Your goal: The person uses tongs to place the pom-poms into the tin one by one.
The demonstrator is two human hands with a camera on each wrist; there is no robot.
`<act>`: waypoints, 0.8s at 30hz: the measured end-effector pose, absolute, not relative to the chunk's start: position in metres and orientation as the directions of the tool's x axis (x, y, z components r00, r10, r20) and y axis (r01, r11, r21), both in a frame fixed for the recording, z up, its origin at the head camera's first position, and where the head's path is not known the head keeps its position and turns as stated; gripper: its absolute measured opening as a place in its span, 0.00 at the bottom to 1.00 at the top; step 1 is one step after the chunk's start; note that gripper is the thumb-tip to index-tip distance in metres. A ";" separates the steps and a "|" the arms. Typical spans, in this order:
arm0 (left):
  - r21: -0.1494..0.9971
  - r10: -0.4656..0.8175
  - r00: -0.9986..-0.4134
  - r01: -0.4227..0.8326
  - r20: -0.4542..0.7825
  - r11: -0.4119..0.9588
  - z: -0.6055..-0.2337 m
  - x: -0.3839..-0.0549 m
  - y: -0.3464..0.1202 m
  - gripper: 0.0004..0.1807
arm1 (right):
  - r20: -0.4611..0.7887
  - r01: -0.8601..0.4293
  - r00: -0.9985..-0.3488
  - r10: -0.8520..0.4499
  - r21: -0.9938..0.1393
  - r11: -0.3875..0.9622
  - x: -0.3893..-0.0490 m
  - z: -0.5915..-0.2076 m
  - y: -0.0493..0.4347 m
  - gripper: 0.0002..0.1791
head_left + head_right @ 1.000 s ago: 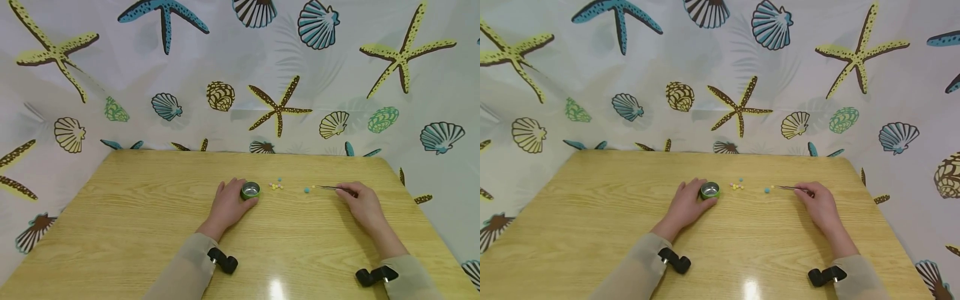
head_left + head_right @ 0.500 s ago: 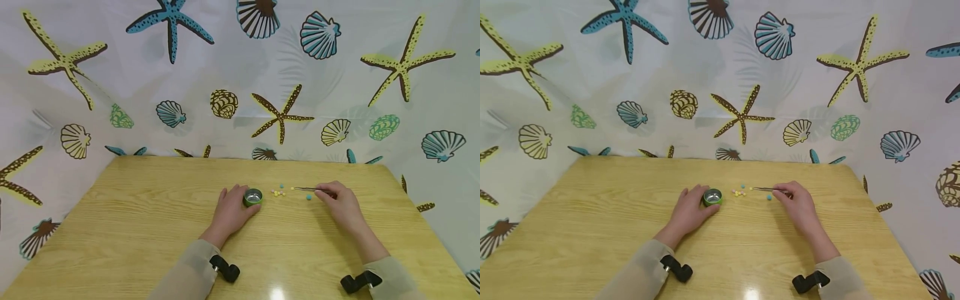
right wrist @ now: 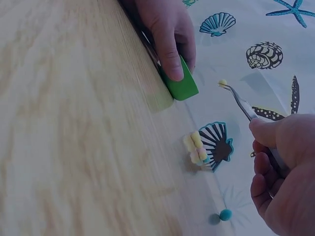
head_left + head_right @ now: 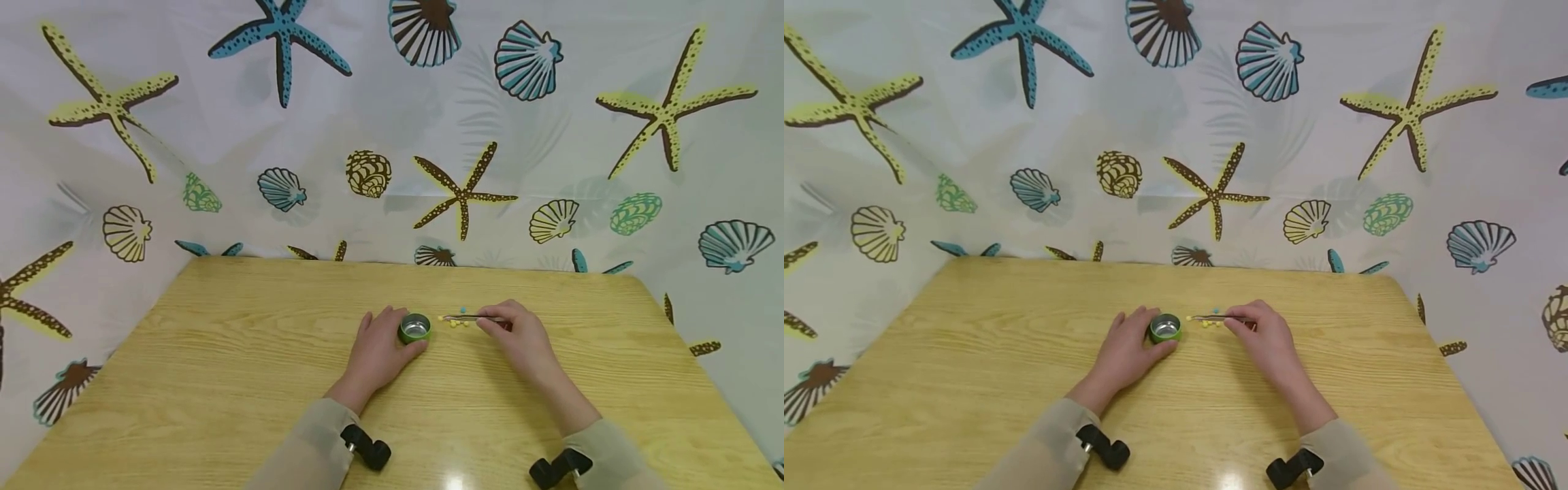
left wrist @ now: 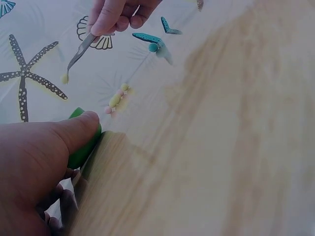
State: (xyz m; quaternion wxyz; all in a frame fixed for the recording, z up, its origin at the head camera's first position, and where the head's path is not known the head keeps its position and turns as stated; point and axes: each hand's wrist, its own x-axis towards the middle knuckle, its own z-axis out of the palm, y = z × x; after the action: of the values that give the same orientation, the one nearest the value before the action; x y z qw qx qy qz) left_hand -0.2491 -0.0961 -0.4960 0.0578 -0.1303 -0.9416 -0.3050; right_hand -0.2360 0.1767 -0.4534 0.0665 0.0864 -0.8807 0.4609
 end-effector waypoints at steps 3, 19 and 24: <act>0.554 0.212 -0.959 0.282 0.188 0.783 -0.495 -0.248 -0.095 0.38 | 0.200 -0.216 -0.975 -0.092 -0.790 0.574 -0.238 -0.456 0.169 0.10; 0.547 0.217 -0.961 0.277 0.172 0.790 -0.492 -0.248 -0.095 0.39 | 0.207 -0.223 -0.973 -0.098 -0.763 0.606 -0.238 -0.461 0.149 0.08; 0.542 0.216 -0.961 0.276 0.173 0.794 -0.493 -0.247 -0.096 0.39 | 0.197 -0.214 -0.976 -0.095 -0.768 0.604 -0.238 -0.462 0.147 0.08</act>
State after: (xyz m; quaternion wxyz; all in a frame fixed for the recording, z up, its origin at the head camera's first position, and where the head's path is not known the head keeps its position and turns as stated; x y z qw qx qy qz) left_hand -0.2475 -0.0958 -0.4927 0.0509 -0.1301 -0.9456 -0.2937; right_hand -0.2377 0.1466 -0.4616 0.0678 0.0865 -0.8929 0.4366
